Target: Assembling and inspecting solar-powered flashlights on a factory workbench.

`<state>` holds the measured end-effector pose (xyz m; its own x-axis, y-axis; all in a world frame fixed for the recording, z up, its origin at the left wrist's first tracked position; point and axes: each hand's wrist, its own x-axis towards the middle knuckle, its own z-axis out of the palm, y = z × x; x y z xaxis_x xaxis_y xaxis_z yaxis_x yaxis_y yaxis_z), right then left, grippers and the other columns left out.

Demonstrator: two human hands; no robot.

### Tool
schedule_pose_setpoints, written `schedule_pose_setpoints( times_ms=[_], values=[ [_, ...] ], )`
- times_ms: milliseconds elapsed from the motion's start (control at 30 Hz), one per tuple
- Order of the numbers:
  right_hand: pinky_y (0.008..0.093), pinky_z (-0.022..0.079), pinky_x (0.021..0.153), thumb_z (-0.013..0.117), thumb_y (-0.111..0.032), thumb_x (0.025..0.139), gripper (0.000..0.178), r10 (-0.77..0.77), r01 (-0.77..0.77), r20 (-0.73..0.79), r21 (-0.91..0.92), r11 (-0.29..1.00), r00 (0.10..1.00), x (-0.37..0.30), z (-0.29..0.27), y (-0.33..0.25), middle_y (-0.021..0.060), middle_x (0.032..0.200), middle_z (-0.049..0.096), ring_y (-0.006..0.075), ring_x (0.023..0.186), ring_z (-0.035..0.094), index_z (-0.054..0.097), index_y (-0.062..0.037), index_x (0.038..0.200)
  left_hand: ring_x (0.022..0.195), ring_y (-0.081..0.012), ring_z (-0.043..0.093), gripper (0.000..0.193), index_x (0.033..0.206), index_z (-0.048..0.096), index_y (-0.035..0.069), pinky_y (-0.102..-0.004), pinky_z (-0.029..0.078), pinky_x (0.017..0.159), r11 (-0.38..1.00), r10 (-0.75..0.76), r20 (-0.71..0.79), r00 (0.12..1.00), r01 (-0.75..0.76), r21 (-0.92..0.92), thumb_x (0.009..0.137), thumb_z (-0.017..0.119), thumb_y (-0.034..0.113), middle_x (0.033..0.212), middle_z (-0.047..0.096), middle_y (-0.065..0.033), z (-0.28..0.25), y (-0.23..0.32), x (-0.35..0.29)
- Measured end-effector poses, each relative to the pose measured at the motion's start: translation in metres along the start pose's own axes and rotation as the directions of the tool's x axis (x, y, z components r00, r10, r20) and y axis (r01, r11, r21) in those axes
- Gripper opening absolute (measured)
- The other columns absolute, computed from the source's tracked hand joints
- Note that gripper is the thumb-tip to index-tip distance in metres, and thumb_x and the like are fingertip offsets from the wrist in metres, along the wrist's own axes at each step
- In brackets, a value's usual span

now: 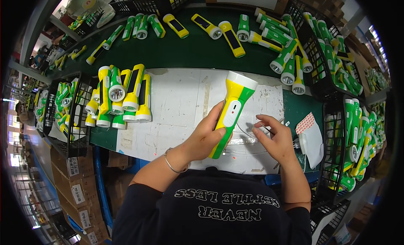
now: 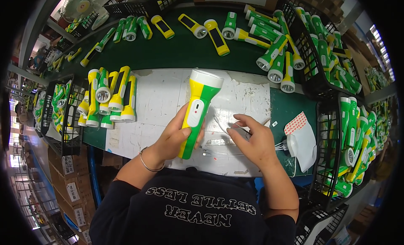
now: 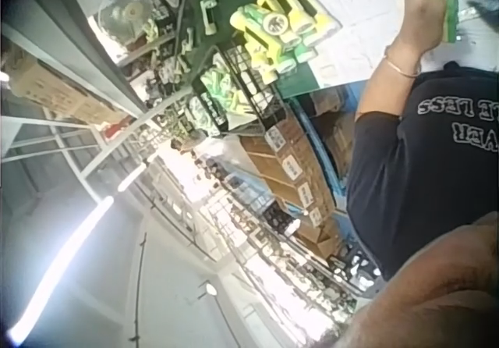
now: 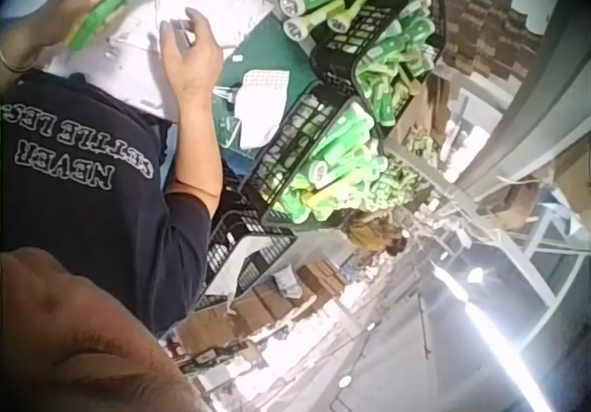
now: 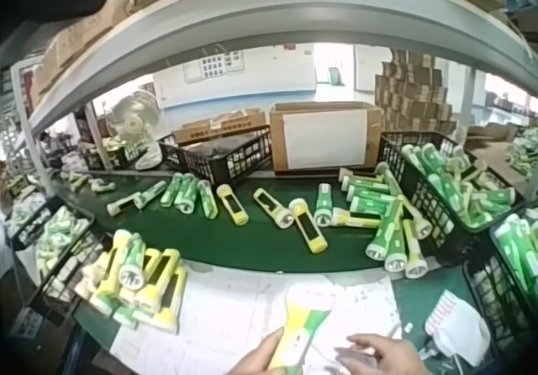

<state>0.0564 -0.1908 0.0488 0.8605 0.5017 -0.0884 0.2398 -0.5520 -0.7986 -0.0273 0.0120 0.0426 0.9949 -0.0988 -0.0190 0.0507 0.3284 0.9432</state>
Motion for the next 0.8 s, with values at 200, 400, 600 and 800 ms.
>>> schedule_pose_setpoints(
  times_ms=[200,400,600,800],
  values=[
    [0.0226,0.035,0.044,0.068,-0.023,0.072,0.037,-0.033,0.035,-0.028,0.068,0.997,0.999,0.0,0.004,0.002,0.0031,0.081,0.066,0.0075,0.044,0.039,0.06,-0.0067,0.104,0.067,-0.0135,0.049,0.065,0.136,0.015,0.003,-0.0279,0.045,0.059,0.999,-0.049,-0.011,0.999,0.049,0.016,0.08,0.043,0.017,0.095,0.046,-0.0089,0.003,0.004,-0.002],
    [0.0204,0.033,0.043,0.068,-0.021,0.072,0.036,-0.031,0.034,-0.028,0.117,0.993,0.999,0.002,0.004,-0.001,0.0021,0.078,0.065,0.0045,0.045,0.037,0.06,-0.0052,0.103,0.068,-0.0141,0.05,0.063,0.135,0.016,0.003,-0.0284,0.045,0.061,0.999,-0.004,-0.002,1.0,0.004,0.044,0.079,0.042,0.015,0.096,0.046,-0.0086,0.0,0.004,0.0],
    [0.0181,0.036,0.05,0.074,-0.019,0.07,0.042,-0.231,0.069,0.248,0.529,0.846,0.941,-0.014,0.027,-0.01,0.0013,0.085,0.062,0.0031,0.055,0.044,0.055,-0.005,0.105,0.088,-0.015,0.05,0.047,0.129,0.024,0.003,-0.0287,0.043,0.079,0.993,0.115,-0.115,0.987,-0.114,0.015,0.086,0.04,0.015,0.103,0.047,-0.01,0.014,-0.018,0.014],
    [0.0273,0.04,0.046,0.075,-0.028,0.062,0.039,-0.584,0.597,-0.237,-0.024,0.802,0.776,-0.009,-0.008,0.0,0.0079,0.065,0.055,0.0187,0.048,0.048,0.057,-0.004,0.086,0.125,-0.0261,0.028,0.083,0.141,0.001,0.008,-0.041,0.025,0.101,0.993,0.102,-0.064,0.993,-0.097,0.072,0.085,0.037,0.057,0.13,0.028,-0.0151,0.001,-0.026,0.02]
  ],
)
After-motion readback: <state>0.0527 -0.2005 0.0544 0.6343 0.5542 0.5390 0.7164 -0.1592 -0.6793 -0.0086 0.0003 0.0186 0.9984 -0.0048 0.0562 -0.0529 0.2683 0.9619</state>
